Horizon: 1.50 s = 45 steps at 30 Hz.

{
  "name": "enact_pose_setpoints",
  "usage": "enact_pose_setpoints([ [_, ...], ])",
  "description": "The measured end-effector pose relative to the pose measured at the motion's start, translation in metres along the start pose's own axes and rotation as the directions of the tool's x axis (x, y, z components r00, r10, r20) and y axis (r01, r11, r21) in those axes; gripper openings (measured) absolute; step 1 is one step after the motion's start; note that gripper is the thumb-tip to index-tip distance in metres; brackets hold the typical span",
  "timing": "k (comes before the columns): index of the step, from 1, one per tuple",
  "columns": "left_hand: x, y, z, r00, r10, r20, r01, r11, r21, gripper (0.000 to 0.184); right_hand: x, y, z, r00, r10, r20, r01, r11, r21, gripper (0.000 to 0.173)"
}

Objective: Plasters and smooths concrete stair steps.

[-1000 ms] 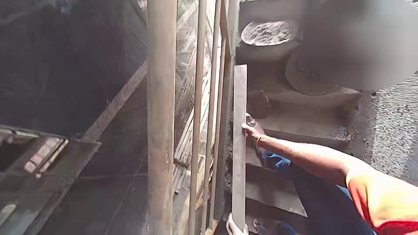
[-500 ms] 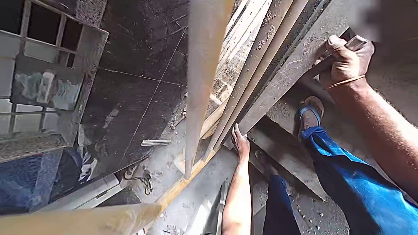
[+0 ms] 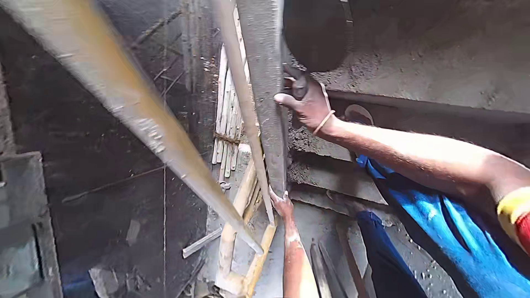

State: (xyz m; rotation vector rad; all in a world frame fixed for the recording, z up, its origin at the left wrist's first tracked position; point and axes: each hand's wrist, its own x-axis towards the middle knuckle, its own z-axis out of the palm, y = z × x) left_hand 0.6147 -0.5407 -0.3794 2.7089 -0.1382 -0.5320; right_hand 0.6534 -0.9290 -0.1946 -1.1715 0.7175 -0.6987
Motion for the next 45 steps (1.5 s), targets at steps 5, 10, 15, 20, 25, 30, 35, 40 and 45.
enact_pose_setpoints([
  [5,0.012,-0.016,0.017,0.999,0.039,-0.001,-0.039,0.999,-0.009,0.088,0.009,0.012,-0.001,1.0,0.003,0.015,0.0,0.982,-0.189,0.063],
  [10,0.014,-0.015,0.018,0.999,0.043,0.012,-0.043,0.999,-0.001,0.088,0.01,0.009,-0.004,0.999,0.043,0.026,-0.035,0.97,-0.239,0.059],
  [15,0.019,-0.014,0.012,0.999,0.04,0.003,-0.04,0.999,0.001,0.088,0.009,0.003,-0.007,0.992,0.119,0.032,-0.104,0.951,-0.292,0.052],
  [20,0.02,-0.014,0.009,0.999,0.034,0.027,-0.035,0.999,0.032,0.089,0.012,-0.001,-0.008,0.985,0.166,0.055,-0.136,0.925,-0.356,0.048],
  [25,0.02,-0.02,0.01,0.998,0.031,0.047,-0.033,0.998,0.046,0.091,0.01,-0.007,-0.007,0.977,0.201,0.071,-0.157,0.905,-0.395,0.044],
  [30,0.027,-0.022,0.01,0.999,0.018,0.051,-0.024,0.994,0.111,0.092,0.007,-0.016,-0.008,0.973,0.218,0.08,-0.17,0.905,-0.39,0.047],
  [35,0.031,-0.026,0.012,0.998,0.013,0.065,-0.022,0.99,0.139,0.091,0.008,-0.015,-0.011,0.973,0.211,0.09,-0.161,0.908,-0.386,0.044],
  [40,0.036,-0.025,0.012,0.998,0.023,0.066,-0.032,0.99,0.139,0.097,0.009,0.0,-0.011,0.984,0.166,0.07,-0.131,0.925,-0.357,0.049],
  [45,0.046,0.025,0.003,0.994,0.099,0.041,-0.104,0.986,0.129,0.099,0.009,0.0,-0.02,0.976,0.181,0.117,-0.132,0.932,-0.338,0.049],
])
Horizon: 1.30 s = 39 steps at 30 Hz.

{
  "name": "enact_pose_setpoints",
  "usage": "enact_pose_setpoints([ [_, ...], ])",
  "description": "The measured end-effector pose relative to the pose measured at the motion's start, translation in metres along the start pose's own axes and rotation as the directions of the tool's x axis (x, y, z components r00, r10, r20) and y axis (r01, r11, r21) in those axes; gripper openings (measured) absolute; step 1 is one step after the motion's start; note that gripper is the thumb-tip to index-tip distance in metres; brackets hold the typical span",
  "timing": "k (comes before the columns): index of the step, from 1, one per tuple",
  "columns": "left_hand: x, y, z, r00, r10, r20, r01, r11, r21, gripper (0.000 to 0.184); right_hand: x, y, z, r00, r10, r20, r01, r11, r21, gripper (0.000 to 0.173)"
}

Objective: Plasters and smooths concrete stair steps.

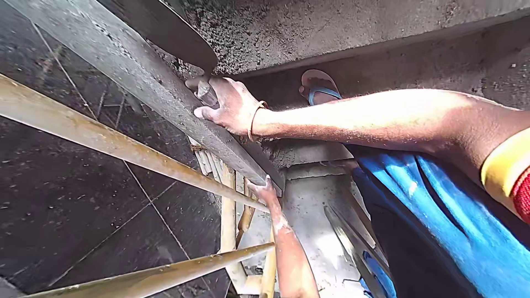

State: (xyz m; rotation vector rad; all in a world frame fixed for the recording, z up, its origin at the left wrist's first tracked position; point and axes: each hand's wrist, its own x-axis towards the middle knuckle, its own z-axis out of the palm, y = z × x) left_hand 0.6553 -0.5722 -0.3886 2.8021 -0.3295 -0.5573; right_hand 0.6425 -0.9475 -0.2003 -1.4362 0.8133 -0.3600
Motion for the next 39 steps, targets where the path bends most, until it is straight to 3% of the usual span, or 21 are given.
enact_pose_setpoints([
  [4,0.007,0.069,-0.032,0.988,0.132,-0.081,-0.138,0.988,-0.075,0.094,-0.011,0.02,-0.025,0.995,-0.081,-0.059,0.084,0.995,0.049,0.047],
  [8,0.03,0.135,-0.059,0.92,0.322,-0.223,-0.356,0.925,-0.132,0.093,-0.045,0.063,-0.081,0.975,-0.147,-0.165,0.155,0.987,0.039,0.039],
  [10,0.043,0.166,-0.069,0.868,0.405,-0.287,-0.457,0.877,-0.146,0.087,-0.067,0.098,-0.105,0.98,-0.098,-0.175,0.086,0.994,-0.074,0.036],
  [13,0.067,0.207,-0.08,0.798,0.487,-0.354,-0.551,0.828,-0.103,0.085,-0.089,0.142,-0.122,0.973,0.089,-0.214,-0.121,0.982,-0.144,0.032],
  [16,0.082,0.236,-0.092,0.732,0.56,-0.389,-0.62,0.783,-0.039,0.091,-0.102,0.15,-0.13,0.949,0.217,-0.228,-0.27,0.935,-0.231,0.038],
  [18,0.079,0.232,-0.096,0.725,0.581,-0.37,-0.63,0.776,-0.016,0.095,-0.111,0.147,-0.132,0.943,0.281,-0.178,-0.326,0.887,-0.328,0.048],
  [21,0.081,0.222,-0.095,0.756,0.568,-0.324,-0.614,0.788,-0.05,0.098,-0.108,0.157,-0.134,0.957,0.256,-0.138,-0.288,0.895,-0.341,0.044],
  [27,0.085,0.212,-0.09,0.719,0.608,-0.338,-0.669,0.737,-0.098,0.094,-0.101,0.17,-0.135,0.978,0.127,-0.163,-0.167,0.951,-0.261,0.041],
  [39,0.078,0.184,-0.084,0.774,0.545,-0.321,-0.597,0.798,-0.085,0.095,-0.1,0.172,-0.132,0.974,0.17,-0.153,-0.209,0.934,-0.291,0.042],
])
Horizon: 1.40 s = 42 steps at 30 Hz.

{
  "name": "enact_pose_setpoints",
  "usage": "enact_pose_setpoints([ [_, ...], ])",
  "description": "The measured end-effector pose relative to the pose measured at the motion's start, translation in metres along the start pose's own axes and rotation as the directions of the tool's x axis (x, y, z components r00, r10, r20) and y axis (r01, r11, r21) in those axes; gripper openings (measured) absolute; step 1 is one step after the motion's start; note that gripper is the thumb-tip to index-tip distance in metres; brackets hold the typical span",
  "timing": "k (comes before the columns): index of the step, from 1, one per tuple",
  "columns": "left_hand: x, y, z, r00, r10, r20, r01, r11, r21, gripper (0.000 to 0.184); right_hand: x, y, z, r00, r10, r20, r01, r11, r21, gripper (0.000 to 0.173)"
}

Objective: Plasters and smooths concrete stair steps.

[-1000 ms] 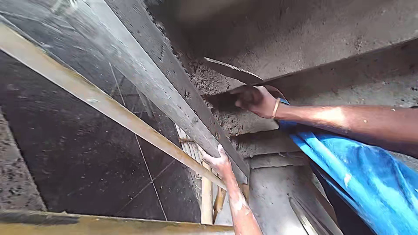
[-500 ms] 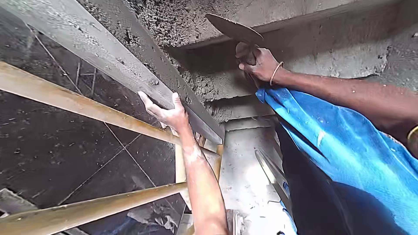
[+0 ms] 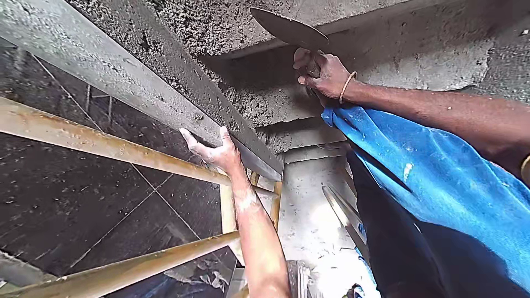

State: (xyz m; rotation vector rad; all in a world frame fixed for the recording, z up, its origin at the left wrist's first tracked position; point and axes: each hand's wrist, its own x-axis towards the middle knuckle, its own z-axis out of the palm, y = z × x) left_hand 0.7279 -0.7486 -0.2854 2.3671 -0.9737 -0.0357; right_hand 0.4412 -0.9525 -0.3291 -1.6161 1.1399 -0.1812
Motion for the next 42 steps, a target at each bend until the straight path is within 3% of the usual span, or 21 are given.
enact_pose_setpoints([
  [6,-0.006,0.007,-0.001,1.0,0.018,-0.012,-0.017,0.999,0.051,0.095,-0.007,-0.008,-0.006,0.994,0.098,0.055,-0.094,0.994,-0.063,0.044],
  [12,-0.002,0.012,-0.005,1.0,0.002,-0.031,-0.001,1.0,0.013,0.089,-0.005,-0.002,0.001,0.996,0.076,0.045,-0.073,0.996,-0.058,0.035],
  [20,-0.002,0.011,0.002,0.998,-0.048,-0.039,0.05,0.997,0.052,0.087,-0.003,-0.004,-0.005,0.987,0.132,0.097,-0.129,0.991,-0.036,0.041],
  [25,0.002,0.011,0.001,0.994,-0.104,-0.031,0.105,0.993,0.051,0.096,-0.002,0.002,-0.002,0.979,0.177,0.1,-0.175,0.984,-0.023,0.045],
  [36,0.071,0.063,-0.005,0.991,0.059,-0.119,-0.061,0.998,-0.011,0.108,0.003,-0.014,-0.008,0.985,0.064,0.159,-0.062,0.998,-0.016,0.044],
  [42,0.111,0.097,-0.002,0.987,0.038,-0.156,-0.032,0.999,0.038,0.112,0.004,-0.018,-0.005,0.971,0.092,0.22,-0.085,0.995,-0.042,0.045],
])
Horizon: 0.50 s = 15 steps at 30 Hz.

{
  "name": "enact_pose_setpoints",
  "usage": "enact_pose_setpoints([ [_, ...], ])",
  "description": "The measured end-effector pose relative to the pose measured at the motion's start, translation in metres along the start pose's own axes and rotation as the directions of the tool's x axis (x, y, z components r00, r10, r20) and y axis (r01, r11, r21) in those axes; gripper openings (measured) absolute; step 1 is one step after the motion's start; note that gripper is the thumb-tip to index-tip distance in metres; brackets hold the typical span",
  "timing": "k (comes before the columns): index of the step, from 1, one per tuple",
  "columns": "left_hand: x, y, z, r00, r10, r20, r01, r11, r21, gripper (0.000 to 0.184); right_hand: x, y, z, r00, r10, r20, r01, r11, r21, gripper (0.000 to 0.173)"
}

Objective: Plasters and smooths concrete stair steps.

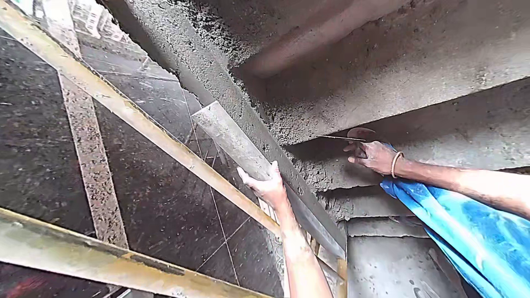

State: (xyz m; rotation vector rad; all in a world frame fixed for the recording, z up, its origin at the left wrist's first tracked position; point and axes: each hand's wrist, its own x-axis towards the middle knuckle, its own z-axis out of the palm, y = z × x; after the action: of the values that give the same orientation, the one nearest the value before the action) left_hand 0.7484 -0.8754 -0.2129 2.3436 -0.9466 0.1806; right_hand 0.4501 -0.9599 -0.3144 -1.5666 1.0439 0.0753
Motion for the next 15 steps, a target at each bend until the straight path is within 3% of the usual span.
enact_pose_setpoints([
  [15,0.0071,0.0018,0.0033,1.0,0.023,-0.019,-0.023,1.0,-0.016,0.106,0.0074,-0.0026,0.0001,0.999,-0.003,0.034,0.005,0.999,-0.048,0.045],
])
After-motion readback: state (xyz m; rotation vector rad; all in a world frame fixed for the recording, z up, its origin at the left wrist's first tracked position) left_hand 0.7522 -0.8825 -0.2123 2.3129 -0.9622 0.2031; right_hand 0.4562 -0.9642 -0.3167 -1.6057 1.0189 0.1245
